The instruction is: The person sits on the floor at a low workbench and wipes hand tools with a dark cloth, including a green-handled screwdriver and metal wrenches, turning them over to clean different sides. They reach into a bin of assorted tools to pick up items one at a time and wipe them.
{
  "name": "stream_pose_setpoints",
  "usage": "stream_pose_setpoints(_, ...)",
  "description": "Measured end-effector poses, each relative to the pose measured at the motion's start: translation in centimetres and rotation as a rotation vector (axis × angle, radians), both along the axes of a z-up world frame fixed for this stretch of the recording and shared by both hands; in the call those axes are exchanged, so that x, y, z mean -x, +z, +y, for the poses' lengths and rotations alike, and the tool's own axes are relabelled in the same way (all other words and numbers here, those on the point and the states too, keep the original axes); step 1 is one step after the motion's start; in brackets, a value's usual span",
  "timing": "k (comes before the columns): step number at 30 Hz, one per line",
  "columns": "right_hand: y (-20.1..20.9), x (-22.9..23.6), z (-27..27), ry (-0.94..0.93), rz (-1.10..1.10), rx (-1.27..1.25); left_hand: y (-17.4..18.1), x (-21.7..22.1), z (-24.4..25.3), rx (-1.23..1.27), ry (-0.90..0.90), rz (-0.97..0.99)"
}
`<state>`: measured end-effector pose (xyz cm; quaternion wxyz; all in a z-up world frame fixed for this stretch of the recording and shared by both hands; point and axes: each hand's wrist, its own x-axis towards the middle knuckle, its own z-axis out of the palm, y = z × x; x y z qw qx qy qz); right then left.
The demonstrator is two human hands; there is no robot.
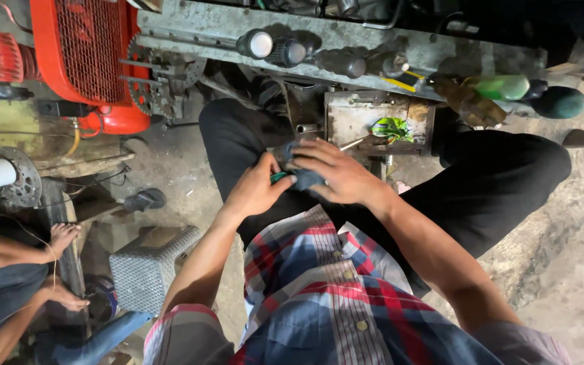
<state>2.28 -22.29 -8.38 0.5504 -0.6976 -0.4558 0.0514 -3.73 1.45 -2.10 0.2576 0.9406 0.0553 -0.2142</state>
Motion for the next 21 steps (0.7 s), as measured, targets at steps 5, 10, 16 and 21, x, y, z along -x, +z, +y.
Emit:
stream_pose_setpoints(5,-2.7,0.1,-0.4,0.010,0.106,0.254,-0.6,-1.7,-0.2,0.133,-0.051,0.112)
stream_pose_setpoints(10,-1.5,-0.4,-0.9,-0.083,0.266,0.365,1.7,-3.3,-0.3,0.557,0.114,0.251)
stream_pose_setpoints(16,-2.8,-0.5,-0.9,-0.226,0.157,0.368,-1.5,-2.2,-0.3,0.639,0.254,0.122)
stream_pose_setpoints(21,-4.4,0.4,-0.8,-0.280,-0.004,0.297,-2.5,-1.8,-1.4,0.478,0.356,0.000)
